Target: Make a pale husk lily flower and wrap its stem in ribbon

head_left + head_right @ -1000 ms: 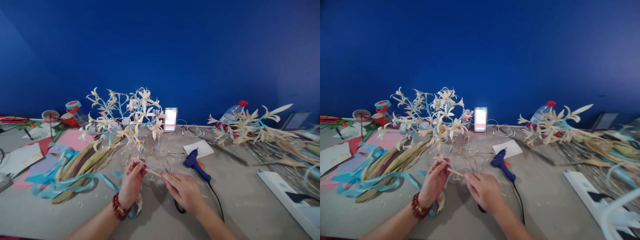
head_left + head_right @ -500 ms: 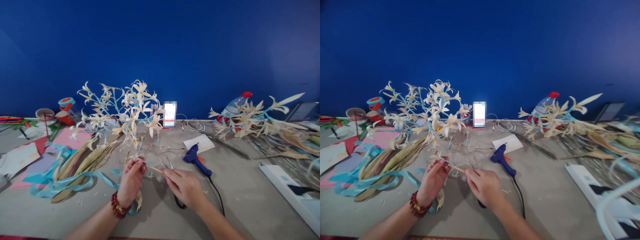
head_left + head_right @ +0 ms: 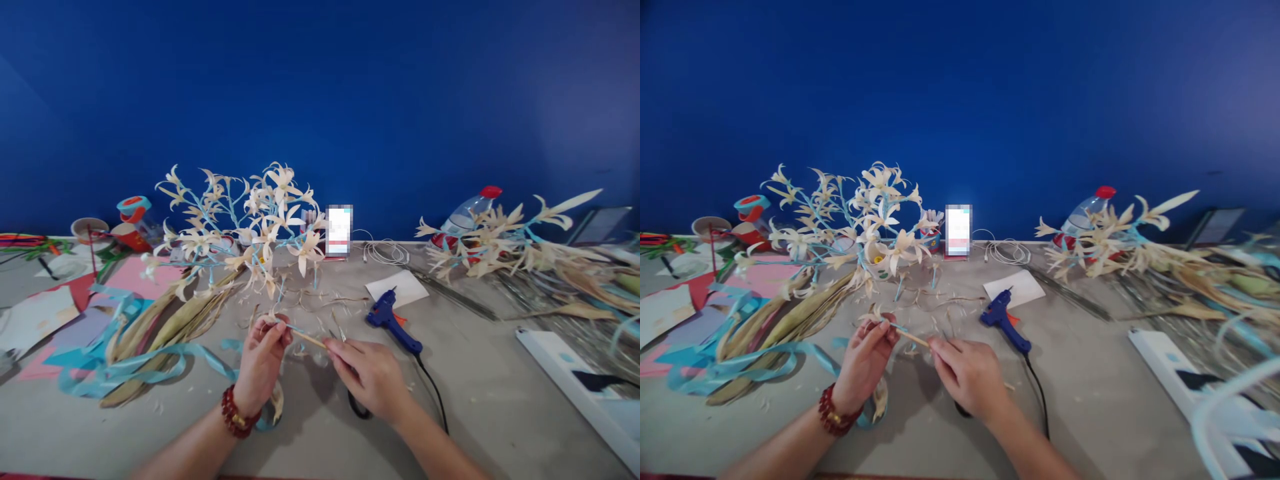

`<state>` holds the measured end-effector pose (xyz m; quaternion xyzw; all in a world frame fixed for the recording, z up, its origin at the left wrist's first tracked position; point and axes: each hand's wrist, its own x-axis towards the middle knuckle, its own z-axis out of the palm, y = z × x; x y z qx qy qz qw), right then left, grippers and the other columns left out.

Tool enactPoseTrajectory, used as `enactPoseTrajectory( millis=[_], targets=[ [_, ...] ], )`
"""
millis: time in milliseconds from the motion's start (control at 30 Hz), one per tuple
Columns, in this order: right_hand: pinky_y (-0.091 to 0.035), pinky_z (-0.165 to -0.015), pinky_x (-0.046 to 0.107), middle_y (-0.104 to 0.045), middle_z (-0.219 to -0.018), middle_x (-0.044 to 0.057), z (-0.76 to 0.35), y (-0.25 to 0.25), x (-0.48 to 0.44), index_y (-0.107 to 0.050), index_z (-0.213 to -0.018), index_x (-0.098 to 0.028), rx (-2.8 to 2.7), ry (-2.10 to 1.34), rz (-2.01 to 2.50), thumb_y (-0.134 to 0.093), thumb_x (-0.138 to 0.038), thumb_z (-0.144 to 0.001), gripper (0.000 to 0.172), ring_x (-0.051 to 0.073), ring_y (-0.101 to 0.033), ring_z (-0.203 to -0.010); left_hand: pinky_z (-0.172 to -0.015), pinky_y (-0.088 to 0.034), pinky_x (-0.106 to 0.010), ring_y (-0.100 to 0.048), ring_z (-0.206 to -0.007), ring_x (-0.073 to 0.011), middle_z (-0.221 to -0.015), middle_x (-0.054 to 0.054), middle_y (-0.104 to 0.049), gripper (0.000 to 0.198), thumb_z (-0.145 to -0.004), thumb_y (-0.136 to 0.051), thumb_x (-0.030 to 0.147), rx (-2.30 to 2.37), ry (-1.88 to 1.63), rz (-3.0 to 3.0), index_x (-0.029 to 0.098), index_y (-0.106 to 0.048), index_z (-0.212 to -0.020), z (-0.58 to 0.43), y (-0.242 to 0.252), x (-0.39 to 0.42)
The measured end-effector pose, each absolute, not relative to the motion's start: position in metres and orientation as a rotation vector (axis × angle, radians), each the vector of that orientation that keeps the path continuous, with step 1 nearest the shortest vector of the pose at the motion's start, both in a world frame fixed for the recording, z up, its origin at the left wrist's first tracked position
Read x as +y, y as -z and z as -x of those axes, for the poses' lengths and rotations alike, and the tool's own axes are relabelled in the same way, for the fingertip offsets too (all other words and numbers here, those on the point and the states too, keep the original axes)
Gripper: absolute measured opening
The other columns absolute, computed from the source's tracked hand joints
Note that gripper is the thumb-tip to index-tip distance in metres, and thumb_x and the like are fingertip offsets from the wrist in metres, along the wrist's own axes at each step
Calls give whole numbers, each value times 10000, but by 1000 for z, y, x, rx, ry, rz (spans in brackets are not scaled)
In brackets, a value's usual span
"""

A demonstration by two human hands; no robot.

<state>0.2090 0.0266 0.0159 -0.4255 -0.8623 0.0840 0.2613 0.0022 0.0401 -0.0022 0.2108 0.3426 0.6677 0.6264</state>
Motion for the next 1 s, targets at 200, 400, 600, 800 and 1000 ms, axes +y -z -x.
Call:
enactPoseTrajectory(
  millis=[200,400,600,800,1000],
  targets=[
    [-403,-625,262,-723,-797,43,-210,-14,26,-661,-1108,-214,-2300,-291,1159,-451,-222,-956,259,165,-658,-674,-636,-466,-200,-567,-633,-71,-843,0,-647,126,-745,-743,161,774,-1520,-506,166,-621,-714,-1,2,40],
    [-435,-642,257,-746,-855,55,-209,-15,26,-662,-1103,-209,-2281,-370,1147,-449,-223,-956,258,171,-682,-703,-631,-463,-197,-559,-627,-69,-854,-1,-648,114,-744,-743,164,792,-1526,-540,169,-631,-720,-2,1,39],
    [-456,-646,257,-756,-884,55,-210,-17,27,-663,-1098,-214,-2271,-418,1150,-451,-227,-954,256,178,-695,-721,-632,-467,-197,-567,-637,-74,-857,-1,-643,104,-729,-756,178,803,-1545,-570,178,-653,-727,-2,0,39],
    [-475,-663,256,-762,-902,62,-209,-19,27,-667,-1075,-213,-2256,-415,1137,-443,-227,-958,253,183,-708,-746,-625,-467,-195,-569,-633,-75,-853,9,-647,82,-736,-752,172,795,-1550,-575,203,-677,-746,-2,0,38],
    [-481,-663,255,-764,-900,65,-210,-17,27,-664,-1080,-215,-2258,-400,1142,-442,-232,-957,254,183,-711,-743,-632,-466,-198,-563,-644,-78,-854,5,-639,77,-740,-748,164,773,-1551,-597,200,-680,-752,-2,-2,38]
  ],
)
